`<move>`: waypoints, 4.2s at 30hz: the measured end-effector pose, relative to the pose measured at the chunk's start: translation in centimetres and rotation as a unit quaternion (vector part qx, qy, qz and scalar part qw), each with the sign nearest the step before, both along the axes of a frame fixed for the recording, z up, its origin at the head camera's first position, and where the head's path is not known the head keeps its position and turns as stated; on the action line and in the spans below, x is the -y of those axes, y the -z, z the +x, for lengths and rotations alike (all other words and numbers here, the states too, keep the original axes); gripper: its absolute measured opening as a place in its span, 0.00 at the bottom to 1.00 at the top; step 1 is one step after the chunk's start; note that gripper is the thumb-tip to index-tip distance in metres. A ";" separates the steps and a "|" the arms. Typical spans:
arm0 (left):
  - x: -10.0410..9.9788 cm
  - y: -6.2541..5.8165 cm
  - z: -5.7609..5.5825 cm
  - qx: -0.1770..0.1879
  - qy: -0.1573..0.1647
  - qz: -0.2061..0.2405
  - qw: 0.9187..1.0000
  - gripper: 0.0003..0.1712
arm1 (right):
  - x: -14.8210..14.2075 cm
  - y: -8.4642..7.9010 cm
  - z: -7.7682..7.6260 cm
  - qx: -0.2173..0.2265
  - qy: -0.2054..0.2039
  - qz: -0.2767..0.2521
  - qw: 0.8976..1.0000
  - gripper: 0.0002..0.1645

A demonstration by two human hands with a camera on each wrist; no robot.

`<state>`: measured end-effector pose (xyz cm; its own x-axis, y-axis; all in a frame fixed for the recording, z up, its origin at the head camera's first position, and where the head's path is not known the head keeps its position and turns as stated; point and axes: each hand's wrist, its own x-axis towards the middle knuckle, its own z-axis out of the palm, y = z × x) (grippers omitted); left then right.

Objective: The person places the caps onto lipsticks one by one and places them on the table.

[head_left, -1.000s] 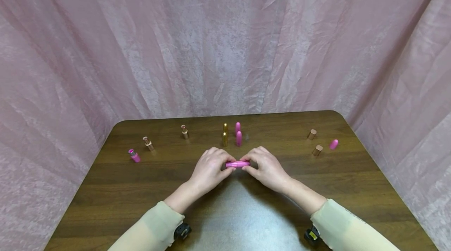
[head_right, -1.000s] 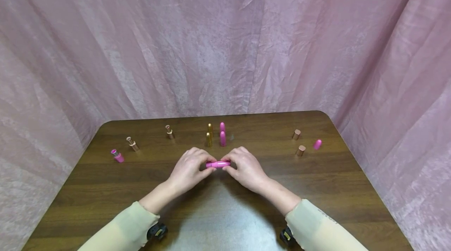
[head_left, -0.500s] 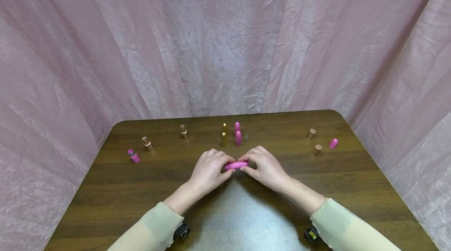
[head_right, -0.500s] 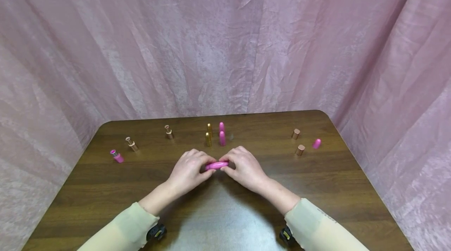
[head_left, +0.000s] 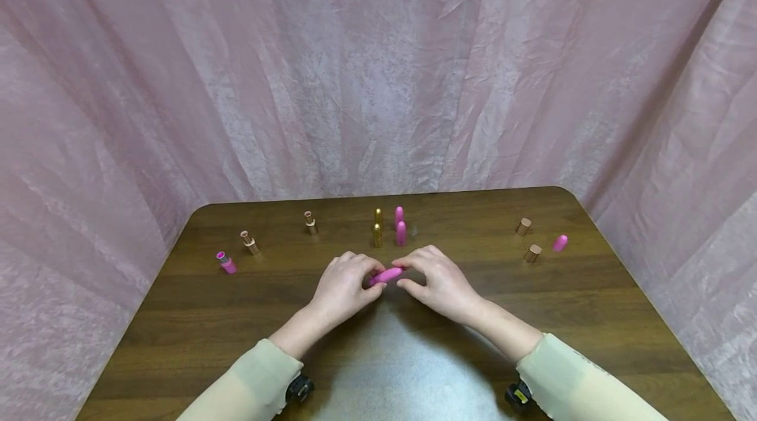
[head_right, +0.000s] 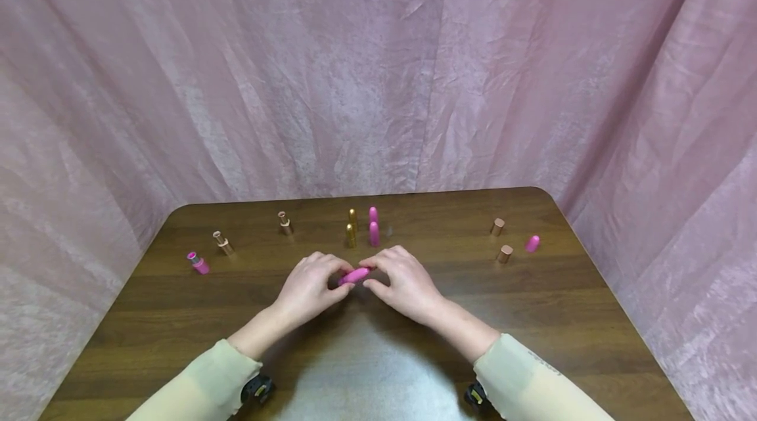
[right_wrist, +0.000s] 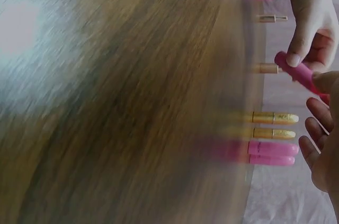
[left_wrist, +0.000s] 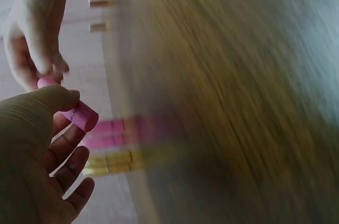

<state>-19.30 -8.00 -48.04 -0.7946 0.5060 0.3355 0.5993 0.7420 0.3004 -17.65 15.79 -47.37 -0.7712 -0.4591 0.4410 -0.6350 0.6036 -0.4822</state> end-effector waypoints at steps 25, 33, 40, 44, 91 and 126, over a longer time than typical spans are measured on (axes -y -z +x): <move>1.1 1.8 -10.4 0.185 -0.218 0.166 0.944 0.18 | -6.4 1.1 1.8 0.013 0.063 0.112 0.992 0.31; 0.9 2.4 -11.0 0.187 -0.222 0.167 0.942 0.20 | -6.6 1.1 2.0 0.021 0.059 0.107 0.992 0.29; 1.3 1.8 -10.4 0.172 -0.206 0.157 0.951 0.34 | -6.8 1.0 1.9 0.017 0.062 0.112 0.992 0.30; 1.6 0.1 -9.5 0.130 -0.178 0.118 0.968 0.42 | -7.5 0.8 1.8 0.020 0.074 0.114 0.991 0.30; -13.4 0.2 2.7 -0.018 0.194 -0.251 0.948 0.49 | -26.6 0.1 -3.6 0.224 0.319 0.149 0.909 0.25; 8.1 -1.2 0.5 -0.011 0.017 -0.106 0.994 0.45 | -9.6 -1.3 -0.4 0.045 0.136 0.071 0.987 0.13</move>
